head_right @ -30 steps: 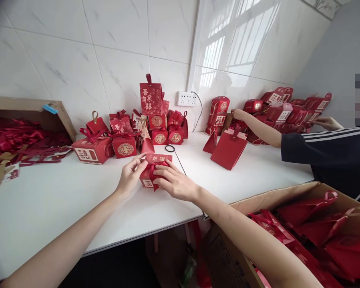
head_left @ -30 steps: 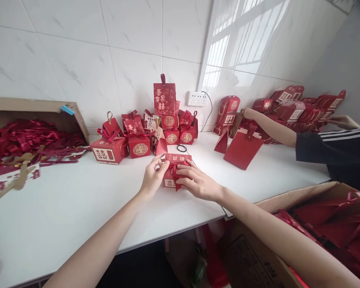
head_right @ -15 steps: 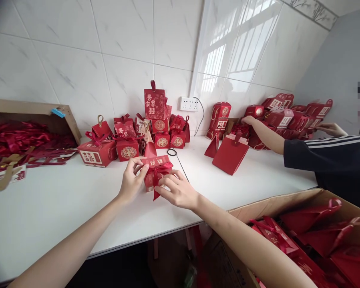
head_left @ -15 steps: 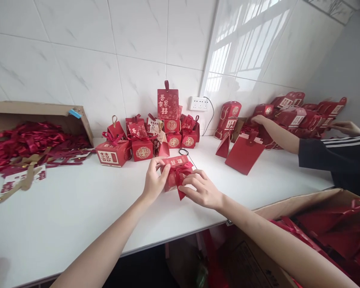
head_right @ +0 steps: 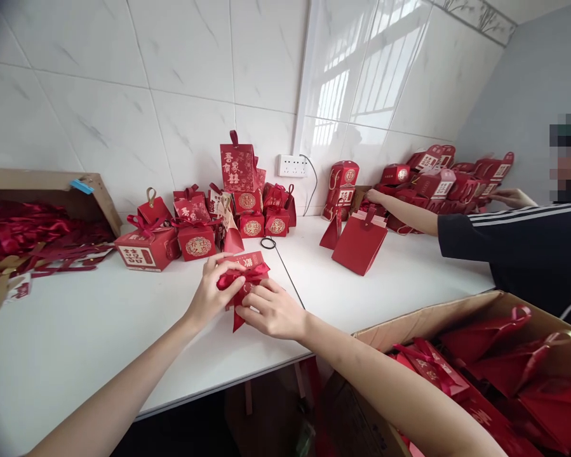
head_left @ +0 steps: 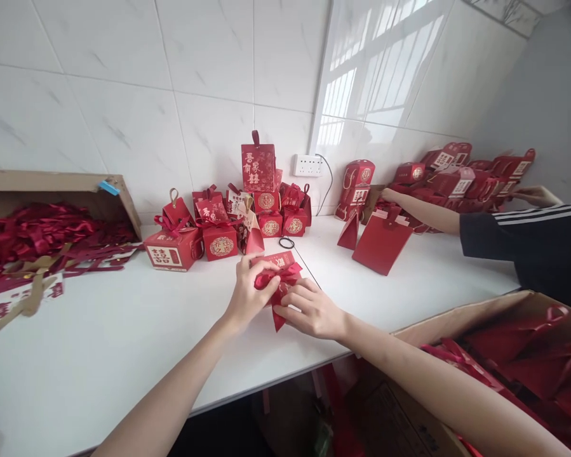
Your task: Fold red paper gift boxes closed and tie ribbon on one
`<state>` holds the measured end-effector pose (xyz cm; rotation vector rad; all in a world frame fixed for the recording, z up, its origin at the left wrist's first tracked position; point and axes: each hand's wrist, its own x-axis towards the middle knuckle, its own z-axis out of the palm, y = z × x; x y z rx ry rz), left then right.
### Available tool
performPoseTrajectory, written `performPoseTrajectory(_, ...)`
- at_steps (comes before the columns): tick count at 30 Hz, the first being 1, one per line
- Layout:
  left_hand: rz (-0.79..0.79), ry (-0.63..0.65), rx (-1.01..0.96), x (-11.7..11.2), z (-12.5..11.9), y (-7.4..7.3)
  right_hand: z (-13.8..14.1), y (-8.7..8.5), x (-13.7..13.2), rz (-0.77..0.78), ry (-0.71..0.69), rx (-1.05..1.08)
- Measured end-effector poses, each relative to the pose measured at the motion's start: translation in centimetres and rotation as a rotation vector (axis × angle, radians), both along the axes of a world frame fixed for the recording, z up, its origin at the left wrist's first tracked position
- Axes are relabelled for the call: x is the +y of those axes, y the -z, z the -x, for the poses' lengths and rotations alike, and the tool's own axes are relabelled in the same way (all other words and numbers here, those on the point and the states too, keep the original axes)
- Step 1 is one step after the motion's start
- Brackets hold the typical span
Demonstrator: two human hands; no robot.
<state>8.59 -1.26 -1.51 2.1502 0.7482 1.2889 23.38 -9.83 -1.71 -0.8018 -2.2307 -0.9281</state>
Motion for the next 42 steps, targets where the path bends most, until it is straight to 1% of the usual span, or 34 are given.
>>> performPoseTrajectory(4, 0.039, 0.031, 0.005, -0.03, -0.07, -0.05, 0.19, 0.25, 0.04, 0.004, 0.015, -0.023)
performPoseTrajectory(12, 0.087, 0.017, -0.013, -0.36, -0.35, -0.26, 0.41, 0.57, 0.19, 0.005, 0.000, -0.003)
performPoseTrajectory(17, 0.131, 0.004, -0.011, -0.54, -0.49, -0.57, 0.49, 0.51, 0.16, 0.013, -0.034, 0.000)
performPoseTrajectory(26, 0.136, -0.017, 0.003, -0.43, -0.54, -0.76, 0.70, 0.54, 0.20, 0.033, -0.030, -0.016)
performPoseTrajectory(32, 0.121, -0.023, 0.003, -0.53, -0.67, -0.80, 0.26, 0.63, 0.05, 0.056, -0.006, -0.131)
performPoseTrajectory(38, 0.122, -0.007, 0.025, -0.63, -0.71, -0.85, 0.40, 0.63, 0.17, 0.042, -0.053, -0.152)
performPoseTrajectory(42, 0.124, -0.008, 0.015, -0.66, -0.70, -0.81, 0.30, 0.74, 0.12, 0.079, -0.041, -0.202)
